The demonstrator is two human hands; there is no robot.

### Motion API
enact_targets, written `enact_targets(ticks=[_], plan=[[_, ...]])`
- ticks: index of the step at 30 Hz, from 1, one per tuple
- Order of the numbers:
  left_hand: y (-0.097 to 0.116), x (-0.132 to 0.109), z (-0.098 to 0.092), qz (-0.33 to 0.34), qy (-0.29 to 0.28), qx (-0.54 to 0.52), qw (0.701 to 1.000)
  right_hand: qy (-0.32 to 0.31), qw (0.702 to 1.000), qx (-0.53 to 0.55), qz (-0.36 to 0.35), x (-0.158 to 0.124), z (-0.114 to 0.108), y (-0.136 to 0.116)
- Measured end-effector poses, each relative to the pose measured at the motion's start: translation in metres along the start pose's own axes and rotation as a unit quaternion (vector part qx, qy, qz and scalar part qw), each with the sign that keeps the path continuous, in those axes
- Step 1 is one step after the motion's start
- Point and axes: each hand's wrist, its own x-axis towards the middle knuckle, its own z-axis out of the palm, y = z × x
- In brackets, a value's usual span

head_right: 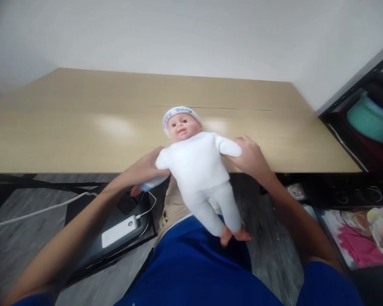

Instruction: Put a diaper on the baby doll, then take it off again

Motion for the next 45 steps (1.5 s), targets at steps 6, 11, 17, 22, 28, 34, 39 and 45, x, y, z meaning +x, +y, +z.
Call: enact_targets(ticks=[6, 11, 17, 22, 28, 34, 39, 45], plan=[[-0.009, 0.069, -0.008, 0.006, 0.004, 0.098, 0.995, -0.040, 0.996, -0.019, 0.072, 0.027, 0.038, 0.038], [-0.016, 0.074, -0.007, -0.004, 0.027, 0.238, 0.971, -0.025, 0.996, 0.000, 0.089, 0.022, 0.058, 0.054], [-0.023, 0.088, -0.001, 0.001, 0.089, 0.294, 0.952, -0.003, 0.998, 0.027, 0.055, 0.029, 0.079, 0.061], [-0.033, 0.132, 0.002, 0.012, 0.158, 0.324, 0.933, 0.034, 0.998, 0.012, 0.047, 0.067, 0.101, 0.076], [-0.057, 0.199, -0.009, 0.001, 0.224, 0.310, 0.924, 0.078, 0.995, -0.025, 0.049, 0.127, 0.126, 0.098], [-0.069, 0.259, -0.028, 0.022, 0.260, 0.303, 0.917, 0.104, 0.994, -0.018, 0.024, 0.187, 0.142, 0.119], [-0.076, 0.307, -0.044, 0.024, 0.273, 0.290, 0.917, 0.112, 0.993, -0.037, 0.030, 0.233, 0.154, 0.136], [-0.081, 0.353, -0.059, 0.026, 0.272, 0.282, 0.920, 0.097, 0.993, -0.055, 0.043, 0.272, 0.161, 0.152]])
